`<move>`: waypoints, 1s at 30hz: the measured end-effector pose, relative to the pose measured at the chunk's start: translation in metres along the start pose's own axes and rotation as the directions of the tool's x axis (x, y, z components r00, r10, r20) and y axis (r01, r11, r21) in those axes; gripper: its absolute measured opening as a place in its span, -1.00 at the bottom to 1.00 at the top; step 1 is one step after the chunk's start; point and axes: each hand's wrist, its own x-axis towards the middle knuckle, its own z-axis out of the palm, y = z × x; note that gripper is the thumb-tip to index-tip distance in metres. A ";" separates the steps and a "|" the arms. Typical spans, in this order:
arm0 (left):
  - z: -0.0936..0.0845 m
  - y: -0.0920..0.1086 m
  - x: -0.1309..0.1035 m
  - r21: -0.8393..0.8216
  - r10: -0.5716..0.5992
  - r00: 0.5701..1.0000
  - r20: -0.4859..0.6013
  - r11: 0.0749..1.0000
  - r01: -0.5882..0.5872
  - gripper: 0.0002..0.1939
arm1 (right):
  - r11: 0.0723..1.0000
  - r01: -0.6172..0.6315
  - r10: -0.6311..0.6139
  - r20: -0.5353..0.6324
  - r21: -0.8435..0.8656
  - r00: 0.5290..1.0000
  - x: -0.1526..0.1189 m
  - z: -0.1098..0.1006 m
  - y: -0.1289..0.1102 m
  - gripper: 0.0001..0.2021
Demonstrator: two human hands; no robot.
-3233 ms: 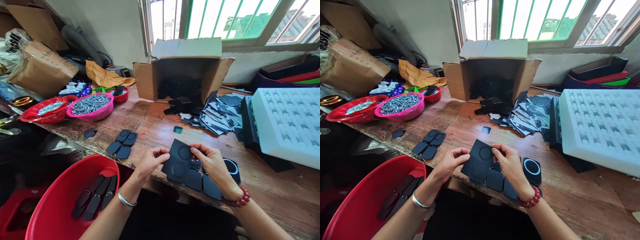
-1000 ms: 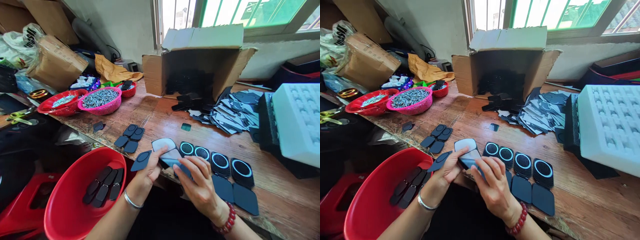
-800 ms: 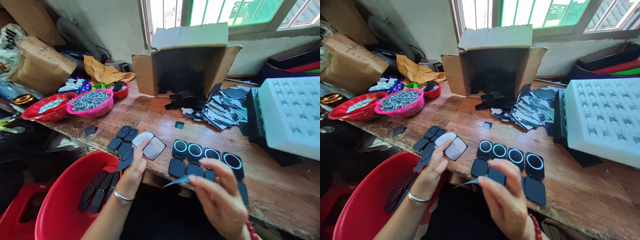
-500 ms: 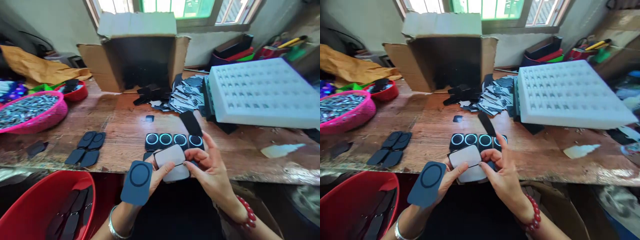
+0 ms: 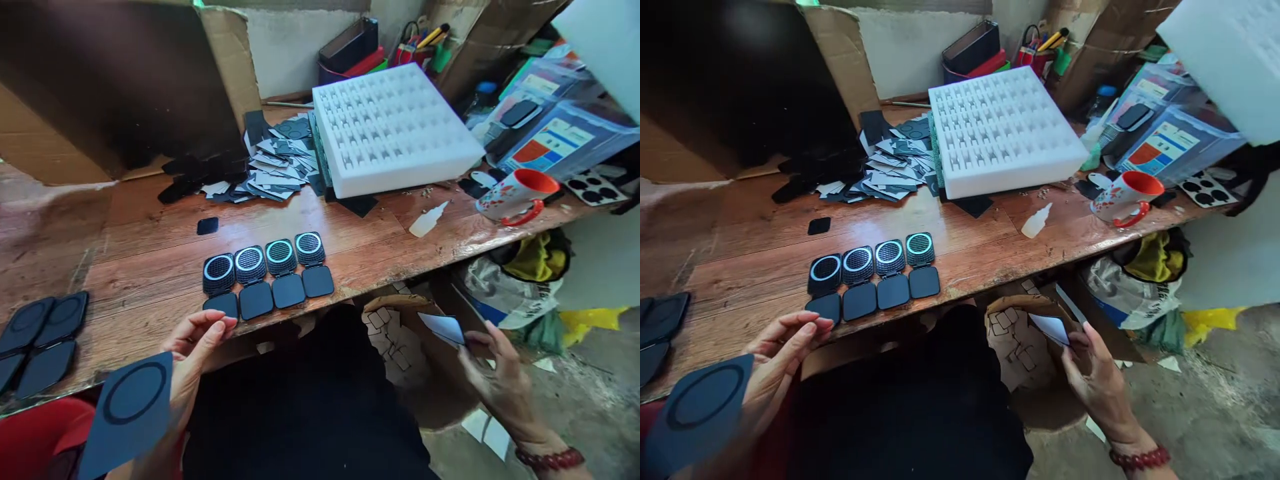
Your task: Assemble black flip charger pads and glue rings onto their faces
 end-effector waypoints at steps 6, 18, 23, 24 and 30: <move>0.022 0.009 -0.015 0.065 0.102 0.993 0.051 0.992 -0.106 -0.63 | 0.958 0.233 -0.259 -0.160 -0.167 0.952 0.016 0.003 -0.042 -0.48; 0.048 0.025 -0.019 0.236 0.298 0.900 0.319 0.894 -0.380 -0.90 | 0.708 0.112 -0.410 0.277 0.698 0.869 0.080 0.117 -0.236 -0.81; 0.025 0.017 0.003 0.164 0.309 0.940 0.145 0.930 -0.330 -0.85 | 0.743 -0.027 -0.353 0.426 0.669 0.833 0.099 0.144 -0.256 -0.64; 0.022 0.015 0.006 0.182 0.313 0.940 0.133 0.925 -0.333 -0.86 | 0.739 -0.085 -0.365 0.503 0.668 0.784 0.102 0.148 -0.261 -0.74; 0.019 0.000 0.029 0.362 0.423 0.901 -0.091 0.858 -0.366 -0.35 | 0.718 -0.237 -0.237 0.550 0.655 0.801 0.118 0.167 -0.280 -0.75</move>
